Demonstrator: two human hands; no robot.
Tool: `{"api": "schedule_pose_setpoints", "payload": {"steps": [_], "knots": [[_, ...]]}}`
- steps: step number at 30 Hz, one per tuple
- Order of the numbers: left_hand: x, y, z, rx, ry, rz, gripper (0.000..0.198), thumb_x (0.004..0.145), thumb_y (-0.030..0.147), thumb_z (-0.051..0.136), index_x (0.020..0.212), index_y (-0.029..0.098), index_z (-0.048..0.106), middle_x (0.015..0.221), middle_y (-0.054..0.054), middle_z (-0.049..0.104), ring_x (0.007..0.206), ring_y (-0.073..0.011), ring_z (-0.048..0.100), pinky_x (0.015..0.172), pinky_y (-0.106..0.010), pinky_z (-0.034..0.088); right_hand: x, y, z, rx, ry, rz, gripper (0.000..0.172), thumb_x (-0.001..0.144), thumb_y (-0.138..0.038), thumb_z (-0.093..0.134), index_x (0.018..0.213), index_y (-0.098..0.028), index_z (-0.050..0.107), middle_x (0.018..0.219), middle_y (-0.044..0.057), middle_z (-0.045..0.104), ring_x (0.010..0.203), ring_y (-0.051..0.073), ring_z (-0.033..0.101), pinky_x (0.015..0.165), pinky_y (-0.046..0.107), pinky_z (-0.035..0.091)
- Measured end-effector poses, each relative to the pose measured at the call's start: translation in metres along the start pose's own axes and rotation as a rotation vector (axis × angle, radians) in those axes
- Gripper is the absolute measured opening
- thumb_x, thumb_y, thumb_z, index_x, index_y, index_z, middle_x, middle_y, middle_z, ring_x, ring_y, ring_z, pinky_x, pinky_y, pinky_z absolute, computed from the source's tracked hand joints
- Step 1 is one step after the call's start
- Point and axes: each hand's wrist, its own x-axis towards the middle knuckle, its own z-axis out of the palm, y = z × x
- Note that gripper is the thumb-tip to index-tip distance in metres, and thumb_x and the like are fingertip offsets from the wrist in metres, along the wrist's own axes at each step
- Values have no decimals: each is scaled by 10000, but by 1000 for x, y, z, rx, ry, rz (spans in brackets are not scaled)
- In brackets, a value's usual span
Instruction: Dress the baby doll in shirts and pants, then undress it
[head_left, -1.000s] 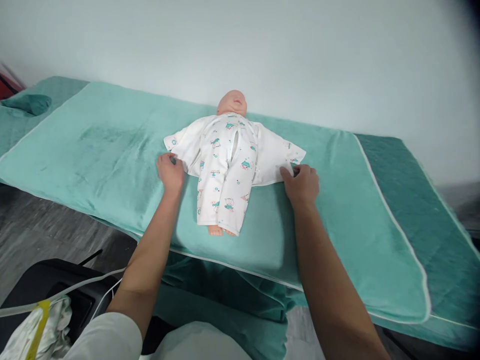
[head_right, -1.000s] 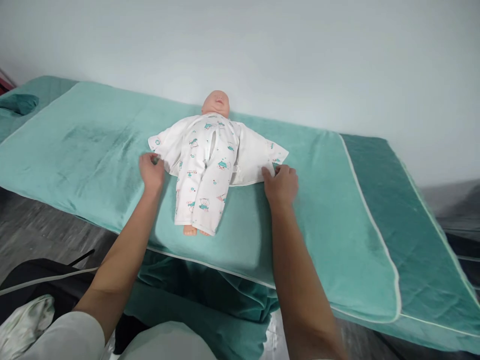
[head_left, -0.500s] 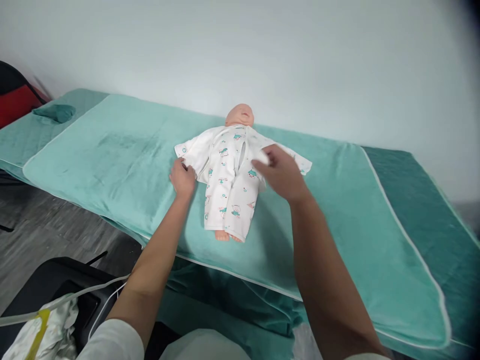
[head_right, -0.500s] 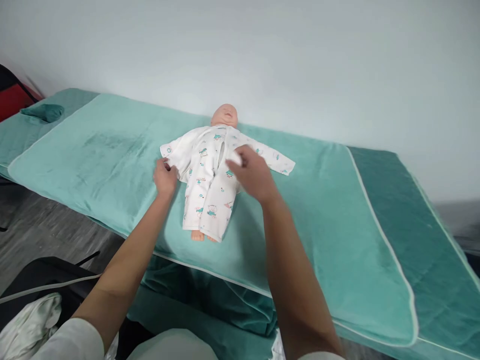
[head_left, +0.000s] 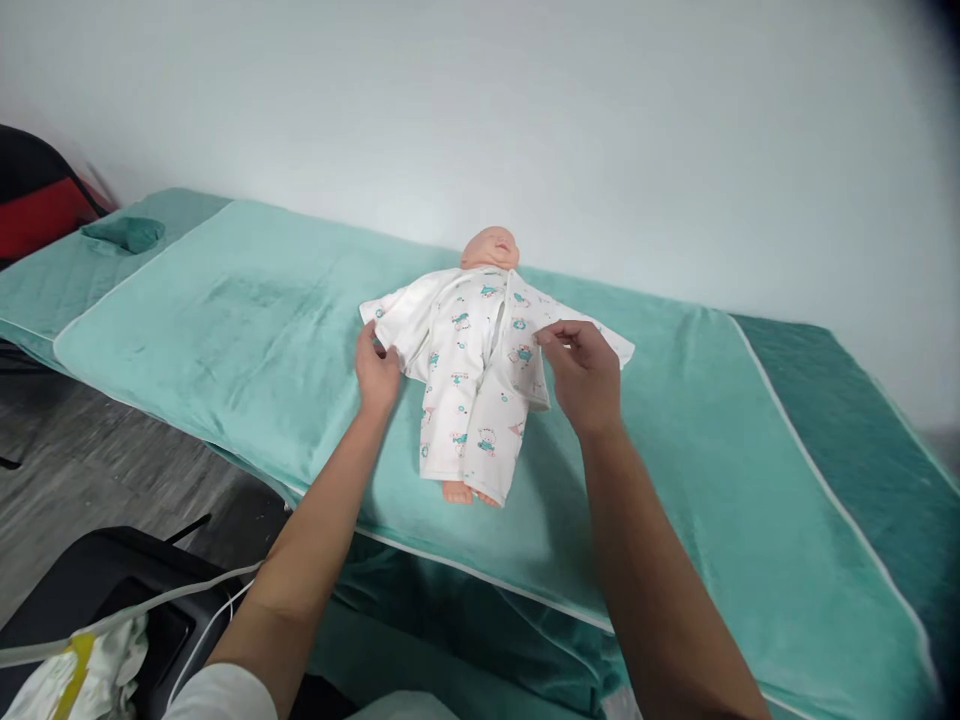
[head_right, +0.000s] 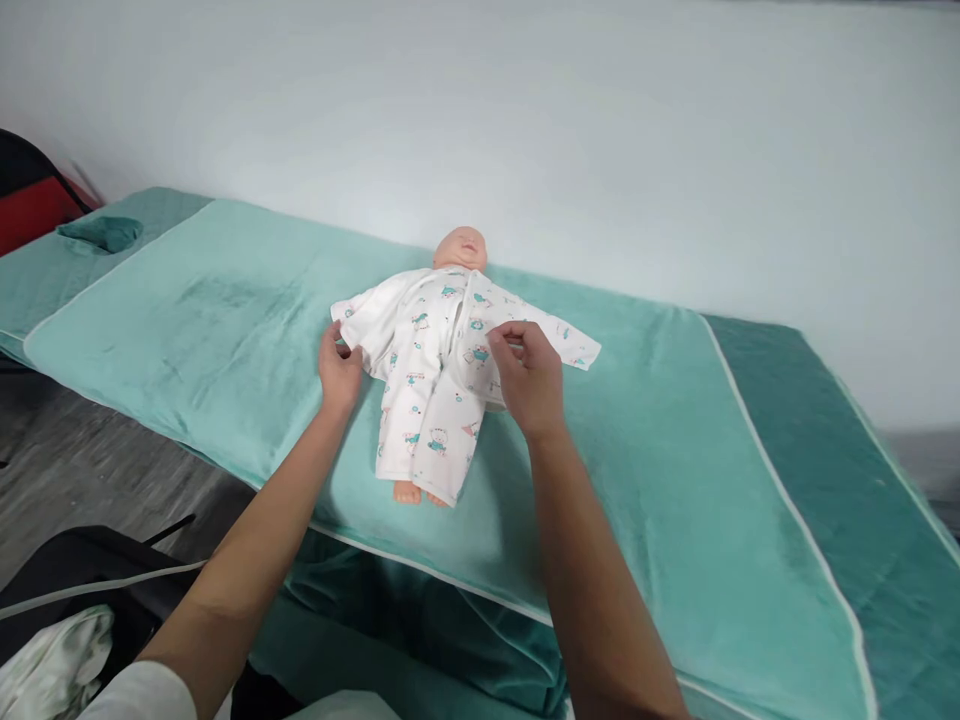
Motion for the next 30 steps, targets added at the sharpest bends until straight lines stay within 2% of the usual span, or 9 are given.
{"api": "schedule_pose_setpoints", "payload": {"steps": [3, 7, 10, 12, 14, 18, 22, 25, 30], "knots": [[-2, 2, 0, 52, -78, -10, 620, 803, 159, 567, 1420, 214, 585, 1049, -50, 721, 816, -196, 641, 855, -353, 548, 28, -9, 19, -116, -40, -53, 195, 932, -363, 541, 1052, -254, 651, 1178, 84, 732, 1113, 239, 683, 964, 414, 569], [-2, 0, 1, 72, -98, 72, 551, 801, 126, 514, 1317, 241, 669, 919, -17, 718, 721, -181, 612, 783, -333, 527, 81, -17, 58, -306, -224, -225, 332, 947, -286, 504, 1217, -212, 682, 1354, 120, 699, 1290, 272, 622, 1132, 458, 471], [-1, -2, 2, 74, -96, 80, 509, 816, 124, 506, 1271, 256, 691, 830, 1, 691, 695, -182, 601, 754, -327, 516, 115, -20, 86, -470, -483, -271, 310, 961, -276, 490, 1111, -199, 750, 1288, 111, 745, 1224, 290, 644, 1045, 426, 493], [-1, -2, 2, 45, -82, 77, 444, 847, 145, 520, 1238, 259, 696, 862, -1, 700, 704, -178, 600, 745, -326, 509, 130, -21, 99, -560, -580, -256, 292, 961, -272, 488, 984, -214, 773, 1165, 84, 783, 1096, 274, 677, 920, 387, 514], [-1, -3, 3, 14, -67, 62, 339, 898, 205, 544, 1197, 251, 698, 801, 9, 669, 676, -172, 580, 709, -319, 486, 140, -22, 107, -646, -578, -224, 257, 945, -272, 522, 942, -223, 775, 1113, 73, 786, 1028, 265, 681, 859, 375, 508], [-3, -4, 6, -12, -60, 13, 238, 952, 283, 569, 1158, 244, 682, 603, 53, 506, 579, -166, 512, 636, -307, 432, 156, -21, 120, -848, -562, -188, 198, 847, -385, 725, 912, -199, 750, 1121, 123, 748, 1061, 328, 660, 894, 457, 512], [-6, -2, 4, -62, -31, 23, 245, 980, 286, 553, 1202, 254, 652, 697, 28, 621, 653, -176, 601, 683, -322, 493, 173, -20, 135, -961, -596, -72, 297, 775, -430, 844, 831, -170, 713, 991, 144, 718, 1058, 385, 661, 918, 578, 496], [-8, 0, 2, -88, 5, 86, 256, 1001, 313, 542, 1228, 252, 645, 971, -39, 741, 861, -197, 692, 830, -351, 556, 185, -17, 143, -1016, -625, -31, 274, 765, -397, 855, 785, -173, 699, 887, 131, 706, 1030, 389, 679, 918, 602, 494], [-11, 0, 2, -97, -16, 160, 290, 1030, 359, 510, 1266, 249, 639, 1265, -82, 739, 1012, -201, 704, 945, -367, 562, 209, -1, 147, -993, -700, -119, 392, 719, -547, 872, 738, -191, 709, 847, 109, 705, 990, 343, 695, 888, 530, 526]]}}
